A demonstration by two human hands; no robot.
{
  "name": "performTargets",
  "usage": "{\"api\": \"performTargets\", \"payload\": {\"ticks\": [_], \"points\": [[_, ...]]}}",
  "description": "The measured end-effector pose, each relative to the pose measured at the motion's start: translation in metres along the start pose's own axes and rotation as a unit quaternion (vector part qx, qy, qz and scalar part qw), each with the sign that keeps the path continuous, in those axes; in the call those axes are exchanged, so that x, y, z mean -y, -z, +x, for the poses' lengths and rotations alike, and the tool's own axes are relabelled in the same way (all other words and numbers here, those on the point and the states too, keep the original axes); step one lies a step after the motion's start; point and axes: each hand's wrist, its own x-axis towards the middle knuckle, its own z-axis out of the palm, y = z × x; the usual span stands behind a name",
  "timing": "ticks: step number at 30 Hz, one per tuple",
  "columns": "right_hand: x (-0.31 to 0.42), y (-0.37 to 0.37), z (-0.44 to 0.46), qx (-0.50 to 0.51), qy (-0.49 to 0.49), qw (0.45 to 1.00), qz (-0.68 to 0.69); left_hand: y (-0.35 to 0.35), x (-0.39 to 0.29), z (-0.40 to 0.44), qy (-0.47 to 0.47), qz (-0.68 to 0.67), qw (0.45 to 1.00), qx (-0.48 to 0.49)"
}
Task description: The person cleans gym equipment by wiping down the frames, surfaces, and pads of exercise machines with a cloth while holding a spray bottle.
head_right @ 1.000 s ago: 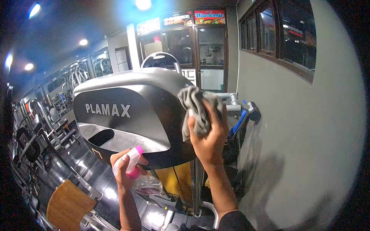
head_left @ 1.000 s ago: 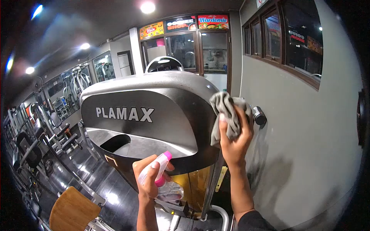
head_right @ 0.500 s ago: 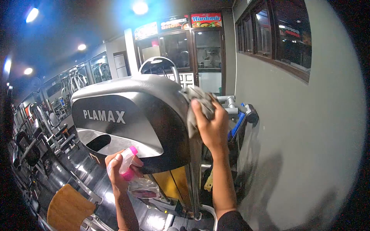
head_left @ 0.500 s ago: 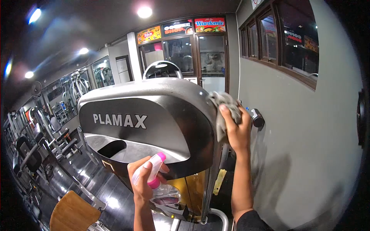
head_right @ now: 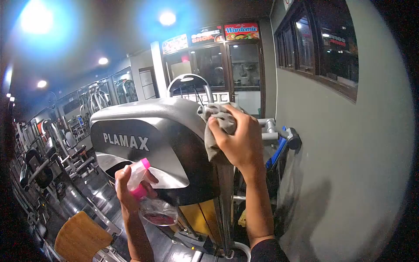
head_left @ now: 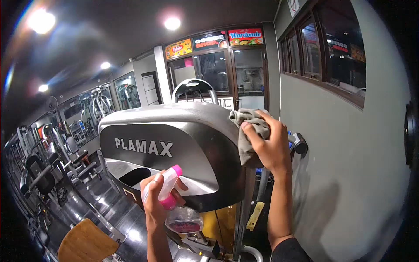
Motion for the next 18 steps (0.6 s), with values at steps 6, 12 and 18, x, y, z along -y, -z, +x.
{"api": "performTargets", "payload": {"ticks": [6,12,18], "points": [[0.023,-0.003,0.015,0.030,0.090,0.993,-0.064,-0.007,-0.038,0.041,-0.027,0.029,0.999,-0.003],[0.026,0.002,0.032,0.121,0.057,0.990,-0.032,-0.015,-0.067,0.082,0.003,0.064,0.998,0.010],[0.017,0.002,0.035,0.110,0.106,0.988,-0.028,-0.023,-0.070,0.092,0.009,0.104,0.992,0.077]]}}
